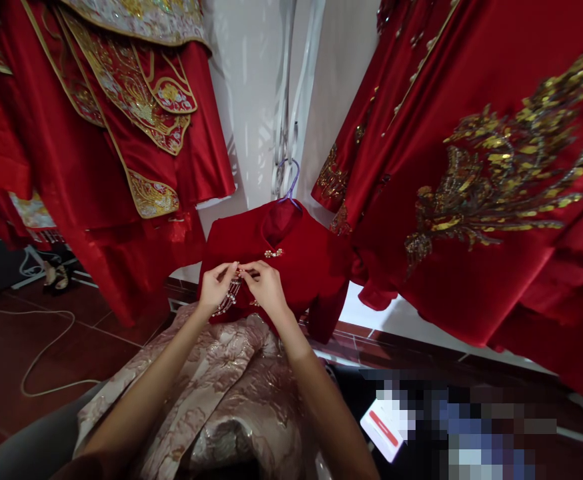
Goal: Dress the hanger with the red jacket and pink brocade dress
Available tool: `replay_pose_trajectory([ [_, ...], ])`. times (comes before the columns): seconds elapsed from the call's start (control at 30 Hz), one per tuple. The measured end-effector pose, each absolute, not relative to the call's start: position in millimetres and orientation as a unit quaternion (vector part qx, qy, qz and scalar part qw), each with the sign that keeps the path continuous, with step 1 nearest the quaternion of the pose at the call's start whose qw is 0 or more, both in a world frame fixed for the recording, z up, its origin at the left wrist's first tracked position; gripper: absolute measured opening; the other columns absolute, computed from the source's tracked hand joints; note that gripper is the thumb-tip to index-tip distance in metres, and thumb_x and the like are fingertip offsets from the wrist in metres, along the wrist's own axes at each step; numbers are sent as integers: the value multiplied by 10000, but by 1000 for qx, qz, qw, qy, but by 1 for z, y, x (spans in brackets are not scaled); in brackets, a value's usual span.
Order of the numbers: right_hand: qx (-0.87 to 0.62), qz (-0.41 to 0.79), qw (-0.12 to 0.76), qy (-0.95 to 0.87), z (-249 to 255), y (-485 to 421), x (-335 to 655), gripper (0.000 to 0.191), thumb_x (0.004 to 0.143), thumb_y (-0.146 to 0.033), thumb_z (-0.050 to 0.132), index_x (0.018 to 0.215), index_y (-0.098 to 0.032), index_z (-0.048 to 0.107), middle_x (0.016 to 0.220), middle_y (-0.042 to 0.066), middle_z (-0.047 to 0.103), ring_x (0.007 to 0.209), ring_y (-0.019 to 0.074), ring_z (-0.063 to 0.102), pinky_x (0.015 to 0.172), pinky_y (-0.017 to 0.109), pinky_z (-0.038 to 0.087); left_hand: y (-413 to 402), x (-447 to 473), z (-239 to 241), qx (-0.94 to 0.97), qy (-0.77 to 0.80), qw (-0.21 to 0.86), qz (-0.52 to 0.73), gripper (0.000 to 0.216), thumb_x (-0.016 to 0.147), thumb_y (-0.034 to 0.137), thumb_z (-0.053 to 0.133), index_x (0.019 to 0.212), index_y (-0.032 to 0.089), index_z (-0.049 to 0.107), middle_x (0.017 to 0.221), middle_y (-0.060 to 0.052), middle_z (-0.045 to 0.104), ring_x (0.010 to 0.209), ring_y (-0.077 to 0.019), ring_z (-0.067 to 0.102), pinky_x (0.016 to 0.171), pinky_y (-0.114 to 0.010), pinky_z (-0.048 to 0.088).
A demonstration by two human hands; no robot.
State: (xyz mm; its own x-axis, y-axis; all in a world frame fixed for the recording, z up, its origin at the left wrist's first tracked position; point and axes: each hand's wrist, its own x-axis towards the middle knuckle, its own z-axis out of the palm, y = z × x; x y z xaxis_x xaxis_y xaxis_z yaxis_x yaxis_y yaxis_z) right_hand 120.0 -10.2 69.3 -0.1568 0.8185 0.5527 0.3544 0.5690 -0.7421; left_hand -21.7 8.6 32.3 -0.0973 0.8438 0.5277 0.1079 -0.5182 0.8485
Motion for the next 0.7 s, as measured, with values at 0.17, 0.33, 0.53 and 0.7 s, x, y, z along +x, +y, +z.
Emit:
replay_pose_trajectory([
  [0.17,-423,187,525,-714,64,-9,118,177,818,-268,559,918,-224,698,922,29,674,757,140,650,713,264,548,7,-23,29,604,386,295,632,279,756,376,638,916,154,694,928,-58,710,840,-171,664,809,-298,529],
  [0.33,-428,174,523,-716,59,-7,117,179,820,-247,558,924,-210,700,934,34,668,733,131,647,667,239,553,9,-24,25,595,402,275,639,274,741,372,655,903,156,704,909,-57,716,837,-174,670,817,-309,535],
  [0.53,-442,163,526,-708,63,-9,118,177,814,-258,568,924,-189,688,921,48,669,730,132,647,675,239,549,7,-28,27,658,380,234,607,240,787,342,614,960,202,704,976,-44,708,902,-168,659,858,-316,519],
  [0.7,-452,165,520,-706,65,-7,120,157,795,-276,591,879,-184,687,898,48,675,724,137,648,683,250,544,9,-29,26,674,362,238,598,241,786,311,616,976,186,696,985,-58,704,861,-164,668,791,-303,545],
])
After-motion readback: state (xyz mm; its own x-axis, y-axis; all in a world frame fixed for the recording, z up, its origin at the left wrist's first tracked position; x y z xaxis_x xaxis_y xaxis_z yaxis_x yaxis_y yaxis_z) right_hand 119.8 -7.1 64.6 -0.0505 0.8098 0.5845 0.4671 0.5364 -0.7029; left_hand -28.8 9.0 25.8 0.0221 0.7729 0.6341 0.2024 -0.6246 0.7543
